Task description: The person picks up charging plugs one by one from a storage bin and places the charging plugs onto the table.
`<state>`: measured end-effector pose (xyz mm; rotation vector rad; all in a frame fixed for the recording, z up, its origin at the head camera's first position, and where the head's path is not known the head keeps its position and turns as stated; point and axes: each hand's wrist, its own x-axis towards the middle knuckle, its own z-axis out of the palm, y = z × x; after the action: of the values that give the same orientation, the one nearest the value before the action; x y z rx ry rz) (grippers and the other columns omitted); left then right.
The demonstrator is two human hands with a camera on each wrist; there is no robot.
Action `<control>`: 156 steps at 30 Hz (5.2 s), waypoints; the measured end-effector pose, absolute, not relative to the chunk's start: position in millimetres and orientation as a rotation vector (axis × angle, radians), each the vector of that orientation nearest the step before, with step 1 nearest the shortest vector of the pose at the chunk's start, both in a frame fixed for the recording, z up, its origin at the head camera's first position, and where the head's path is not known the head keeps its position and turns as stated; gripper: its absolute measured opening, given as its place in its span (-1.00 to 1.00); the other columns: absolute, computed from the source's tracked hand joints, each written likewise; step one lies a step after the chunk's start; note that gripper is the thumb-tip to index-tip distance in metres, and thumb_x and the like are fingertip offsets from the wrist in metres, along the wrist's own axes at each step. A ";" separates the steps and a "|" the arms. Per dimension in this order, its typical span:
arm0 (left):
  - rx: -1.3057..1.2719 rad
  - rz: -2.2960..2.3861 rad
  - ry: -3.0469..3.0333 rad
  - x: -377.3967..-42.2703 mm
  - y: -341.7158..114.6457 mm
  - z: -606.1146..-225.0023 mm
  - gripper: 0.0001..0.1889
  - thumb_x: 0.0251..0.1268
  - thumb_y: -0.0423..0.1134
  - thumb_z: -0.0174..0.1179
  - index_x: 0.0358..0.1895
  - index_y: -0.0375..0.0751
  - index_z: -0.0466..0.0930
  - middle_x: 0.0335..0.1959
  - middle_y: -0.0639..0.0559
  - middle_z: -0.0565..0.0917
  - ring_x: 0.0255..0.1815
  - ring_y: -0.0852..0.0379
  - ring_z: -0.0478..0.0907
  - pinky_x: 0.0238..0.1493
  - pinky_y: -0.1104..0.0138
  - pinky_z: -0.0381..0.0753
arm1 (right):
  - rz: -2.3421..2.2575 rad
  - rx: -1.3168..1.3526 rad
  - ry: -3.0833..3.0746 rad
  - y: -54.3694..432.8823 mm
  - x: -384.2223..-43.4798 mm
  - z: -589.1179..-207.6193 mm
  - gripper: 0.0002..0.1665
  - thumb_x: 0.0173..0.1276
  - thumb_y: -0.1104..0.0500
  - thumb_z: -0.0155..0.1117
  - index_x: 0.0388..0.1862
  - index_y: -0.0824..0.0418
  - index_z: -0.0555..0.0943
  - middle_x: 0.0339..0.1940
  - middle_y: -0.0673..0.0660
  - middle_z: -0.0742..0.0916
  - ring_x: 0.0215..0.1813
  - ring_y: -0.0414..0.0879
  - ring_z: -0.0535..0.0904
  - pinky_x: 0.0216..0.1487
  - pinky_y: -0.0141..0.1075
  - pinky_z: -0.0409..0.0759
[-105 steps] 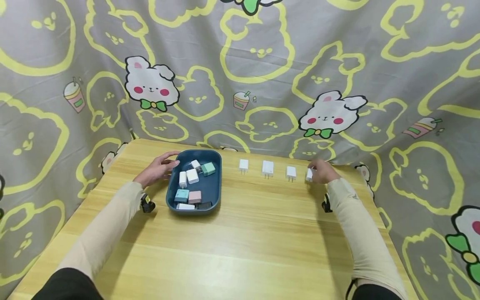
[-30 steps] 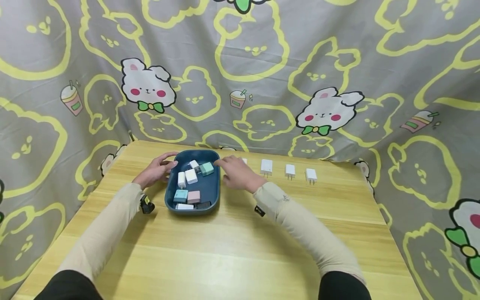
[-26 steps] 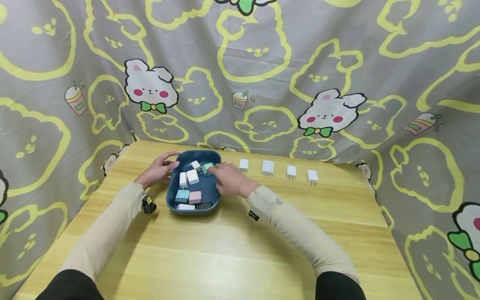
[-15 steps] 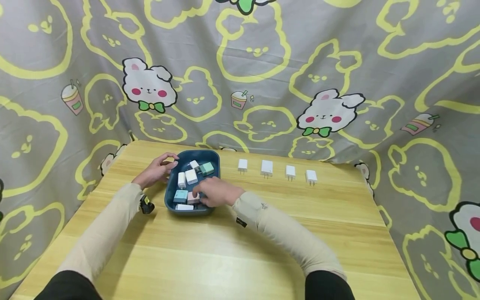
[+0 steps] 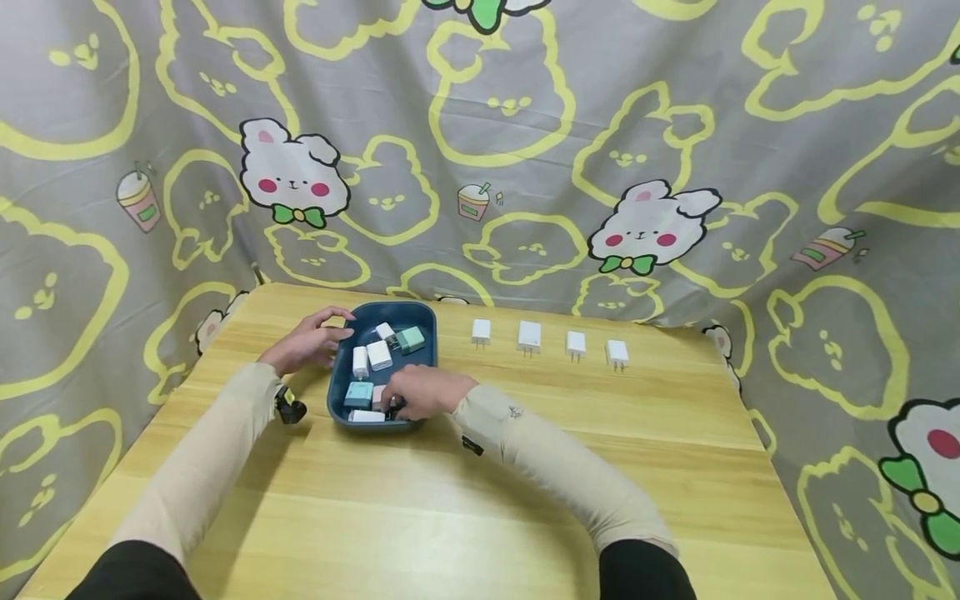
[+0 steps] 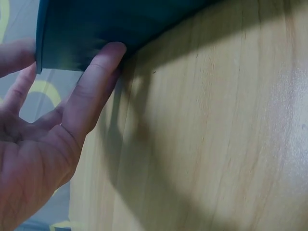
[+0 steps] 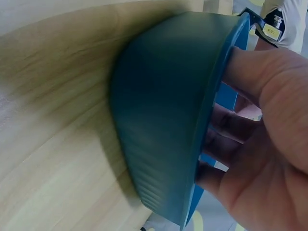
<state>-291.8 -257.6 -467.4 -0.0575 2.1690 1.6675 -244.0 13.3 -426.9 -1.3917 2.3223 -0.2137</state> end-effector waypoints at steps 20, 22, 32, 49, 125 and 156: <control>-0.064 1.659 2.187 -289.1 -255.7 -472.3 -0.56 0.61 -0.19 0.02 0.45 -0.06 0.24 0.40 -0.32 0.32 0.25 -0.26 0.52 -0.16 0.17 0.70 | -0.106 -1.171 2.366 7.2 -245.5 -433.5 -0.50 0.30 0.28 0.45 0.20 -0.06 0.70 0.02 0.04 0.78 -0.16 -0.18 0.60 -0.07 -0.35 0.65; -0.057 1.662 2.187 -289.1 -255.9 -471.9 -0.55 0.62 -0.18 0.01 0.46 -0.06 0.23 0.42 -0.32 0.30 0.30 -0.30 0.49 -0.14 0.17 0.70 | -0.090 -1.171 2.378 6.6 -246.5 -434.6 -0.50 0.31 0.30 0.43 0.19 -0.07 0.70 -0.01 0.03 0.77 -0.16 -0.16 0.59 -0.12 -0.35 0.62; -0.051 1.651 2.204 -290.4 -252.5 -470.4 -0.58 0.62 -0.18 0.01 0.43 -0.05 0.27 0.37 -0.30 0.31 0.25 -0.27 0.51 -0.16 0.18 0.69 | -0.089 -1.218 2.379 6.6 -245.6 -437.4 -0.52 0.33 0.39 0.36 0.18 0.03 0.72 0.15 0.03 0.75 0.02 -0.16 0.59 0.17 -0.30 0.65; -0.071 1.617 2.229 -286.1 -251.4 -466.6 -0.60 0.63 -0.16 0.00 0.41 -0.04 0.28 0.35 -0.28 0.31 0.24 -0.25 0.50 -0.14 0.18 0.71 | -0.176 -1.238 2.433 8.3 -245.6 -440.3 -0.63 0.30 0.35 0.42 0.04 0.03 0.79 0.04 -0.02 0.80 0.06 -0.19 0.64 0.20 -0.33 0.65; -0.104 1.613 2.180 -288.2 -252.3 -469.8 -0.50 0.64 -0.07 -0.02 0.54 0.15 0.21 0.57 -0.32 0.13 0.50 -0.40 0.30 0.36 -0.22 0.47 | -0.437 -1.234 2.750 107.8 -288.0 -412.8 -0.57 0.13 0.55 0.26 -0.02 0.30 0.73 -0.05 0.20 0.81 0.05 0.10 0.72 0.15 -0.06 0.67; -0.113 1.638 2.178 -283.5 -247.8 -473.7 -0.50 0.64 -0.07 -0.02 0.54 0.13 0.22 0.51 -0.31 0.23 0.43 -0.35 0.42 0.17 -0.03 0.66 | -0.377 -1.110 2.672 122.9 -280.5 -443.2 -0.45 0.05 0.64 0.13 0.01 0.34 0.73 0.03 0.23 0.80 0.16 0.16 0.70 0.21 -0.06 0.67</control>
<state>-283.5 -247.8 -473.7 -0.1125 2.1777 1.6377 -280.5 122.9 -443.2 -1.1098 2.6716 -0.3773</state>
